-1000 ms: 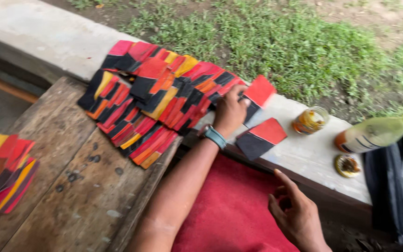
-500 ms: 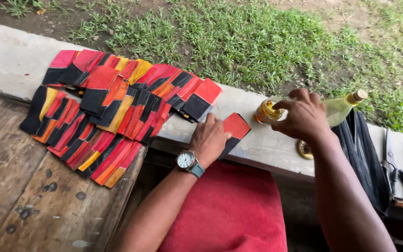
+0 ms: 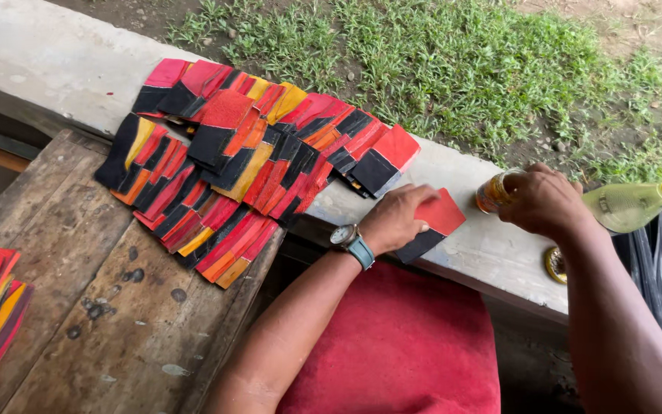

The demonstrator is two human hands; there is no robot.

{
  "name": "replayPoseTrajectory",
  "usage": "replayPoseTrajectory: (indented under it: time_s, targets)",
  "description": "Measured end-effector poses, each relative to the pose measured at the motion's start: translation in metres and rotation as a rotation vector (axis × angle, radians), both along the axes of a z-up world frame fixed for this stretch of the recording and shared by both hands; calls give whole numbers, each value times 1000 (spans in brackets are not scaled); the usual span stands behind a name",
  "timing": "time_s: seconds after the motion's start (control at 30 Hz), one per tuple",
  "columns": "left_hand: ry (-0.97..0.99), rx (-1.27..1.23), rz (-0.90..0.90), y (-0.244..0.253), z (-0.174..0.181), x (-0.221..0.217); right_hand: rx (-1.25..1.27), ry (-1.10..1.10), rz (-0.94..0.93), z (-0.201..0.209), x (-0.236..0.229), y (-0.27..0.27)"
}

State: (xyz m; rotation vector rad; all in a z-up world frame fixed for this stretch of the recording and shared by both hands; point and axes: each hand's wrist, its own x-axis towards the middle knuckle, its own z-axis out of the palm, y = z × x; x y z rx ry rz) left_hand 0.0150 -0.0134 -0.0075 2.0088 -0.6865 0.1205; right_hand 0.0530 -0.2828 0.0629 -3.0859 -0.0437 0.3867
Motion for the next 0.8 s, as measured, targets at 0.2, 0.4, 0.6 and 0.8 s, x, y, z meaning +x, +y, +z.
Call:
replayPoseTrajectory:
  time_s: [0.2,0.4,0.6,0.8]
  targets:
    - [75,74,-9,2,-1,0,152,-113,-54,12,-22,0]
    - [124,104,-38,4,6,1,348,-389,81,79,-61,24]
    - [141,106,-30,3,0,8,1210,-107,-69,95,-135,29]
    - [180,157,-66,6,3,9,1234,391,-219,-29,-113,29]
